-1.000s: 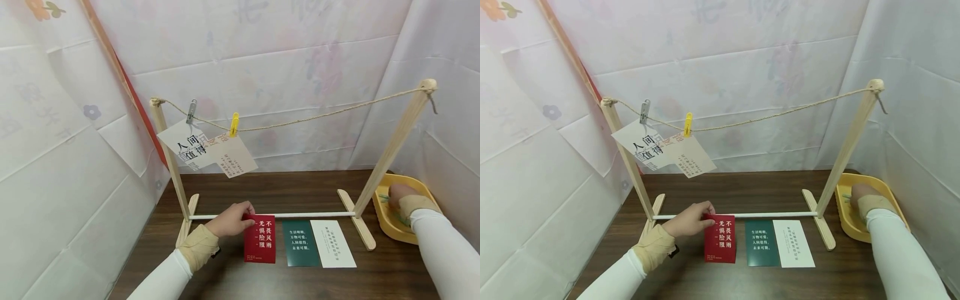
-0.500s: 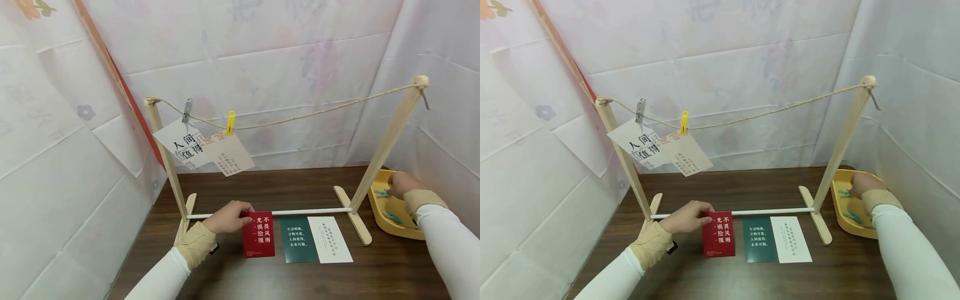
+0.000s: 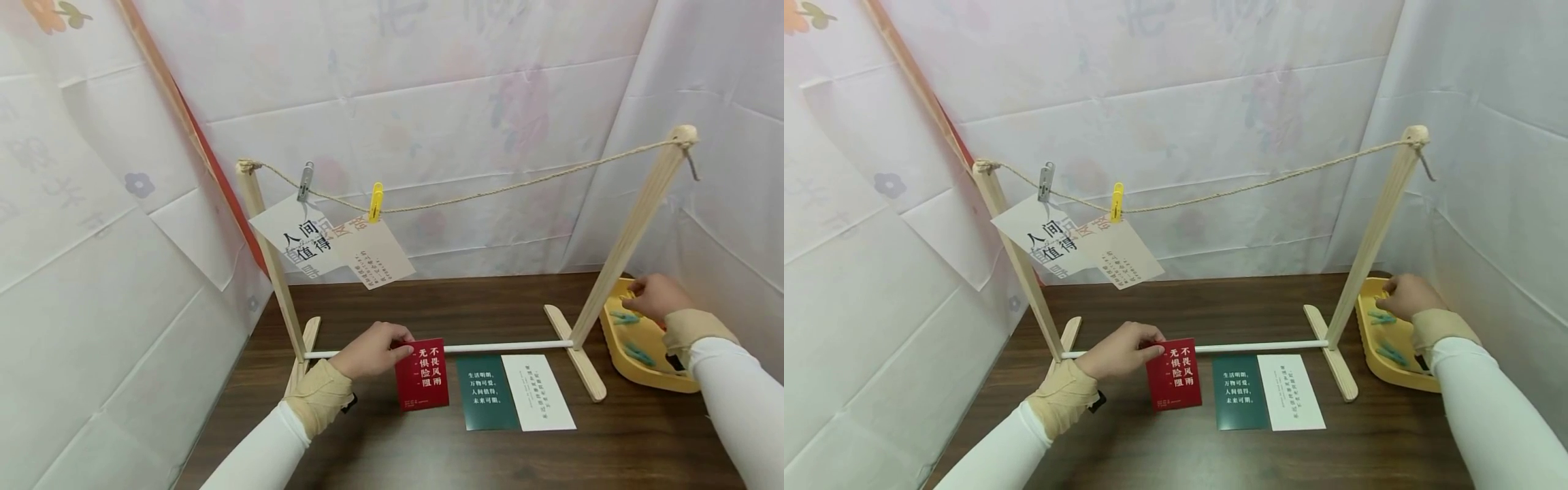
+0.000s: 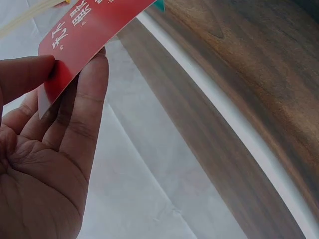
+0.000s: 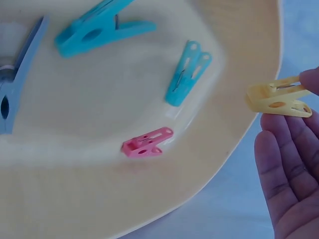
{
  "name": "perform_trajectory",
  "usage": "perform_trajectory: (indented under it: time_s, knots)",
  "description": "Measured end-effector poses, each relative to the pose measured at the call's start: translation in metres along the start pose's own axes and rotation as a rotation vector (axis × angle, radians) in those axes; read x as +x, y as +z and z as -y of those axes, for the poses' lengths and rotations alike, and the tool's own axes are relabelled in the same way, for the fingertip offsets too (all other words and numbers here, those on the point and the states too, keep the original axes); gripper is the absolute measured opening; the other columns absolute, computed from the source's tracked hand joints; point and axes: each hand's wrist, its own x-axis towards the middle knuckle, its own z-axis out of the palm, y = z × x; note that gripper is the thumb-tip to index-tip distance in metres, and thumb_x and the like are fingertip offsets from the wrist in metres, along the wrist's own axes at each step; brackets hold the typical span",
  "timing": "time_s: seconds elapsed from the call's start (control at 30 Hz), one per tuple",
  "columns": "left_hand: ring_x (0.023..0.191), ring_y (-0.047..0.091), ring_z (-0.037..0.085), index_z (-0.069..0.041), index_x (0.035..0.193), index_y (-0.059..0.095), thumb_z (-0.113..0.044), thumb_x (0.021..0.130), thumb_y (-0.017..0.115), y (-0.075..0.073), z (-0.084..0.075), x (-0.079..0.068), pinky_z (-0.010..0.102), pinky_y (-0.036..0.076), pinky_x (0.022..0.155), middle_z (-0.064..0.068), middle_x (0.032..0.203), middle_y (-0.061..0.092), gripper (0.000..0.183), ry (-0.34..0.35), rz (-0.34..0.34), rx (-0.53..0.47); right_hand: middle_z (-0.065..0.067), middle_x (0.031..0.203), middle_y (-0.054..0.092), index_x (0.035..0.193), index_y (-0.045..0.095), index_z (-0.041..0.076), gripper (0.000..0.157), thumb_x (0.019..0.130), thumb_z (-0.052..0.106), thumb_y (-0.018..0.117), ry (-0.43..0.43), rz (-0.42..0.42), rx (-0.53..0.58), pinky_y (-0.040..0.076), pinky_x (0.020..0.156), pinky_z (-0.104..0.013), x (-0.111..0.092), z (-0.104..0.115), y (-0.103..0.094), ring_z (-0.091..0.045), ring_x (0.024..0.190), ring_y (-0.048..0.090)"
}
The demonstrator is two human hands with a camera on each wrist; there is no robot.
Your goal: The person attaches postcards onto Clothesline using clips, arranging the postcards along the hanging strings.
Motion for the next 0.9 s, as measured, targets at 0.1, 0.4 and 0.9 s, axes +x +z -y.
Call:
perform_trajectory:
  time_s: [0.1, 0.4, 0.9]
  knots:
    - [0.075, 0.062, 0.007, -0.008, 0.105, 0.078, -0.010, 0.106, 0.068, -0.003, -0.003, 0.000, 0.025, 0.055, 0.069, 0.000, 0.090, 0.076, 0.010, 0.011, -0.011, -0.005, -0.043, 0.111, 0.067, 0.125, 0.060, -0.026, 0.055, 0.093, 0.017, 0.077, 0.006, -0.026, 0.028, 0.060, 0.078, -0.057, -0.003, 0.004, -0.002, -0.052, 0.094, 0.069]
    - [0.076, 0.064, 0.012, -0.006, 0.109, 0.077, -0.008, 0.105, 0.069, -0.009, -0.010, -0.001, 0.026, 0.056, 0.069, 0.002, 0.092, 0.077, 0.009, 0.054, -0.091, -0.031, -0.038, 0.105, 0.068, 0.124, 0.060, -0.024, 0.050, 0.095, 0.014, 0.077, 0.012, -0.070, 0.122, 0.056, 0.068, -0.037, -0.016, 0.020, -0.002, -0.043, 0.090, 0.070]
    - [0.077, 0.071, 0.014, -0.003, 0.115, 0.075, -0.008, 0.106, 0.069, -0.016, -0.023, -0.002, 0.023, 0.060, 0.068, 0.009, 0.099, 0.080, 0.012, 0.081, -0.223, -0.115, -0.029, 0.103, 0.072, 0.121, 0.064, -0.016, 0.037, 0.097, 0.010, 0.077, -0.016, -0.212, 0.191, 0.052, 0.063, -0.022, -0.031, 0.037, -0.002, -0.005, 0.081, 0.060]
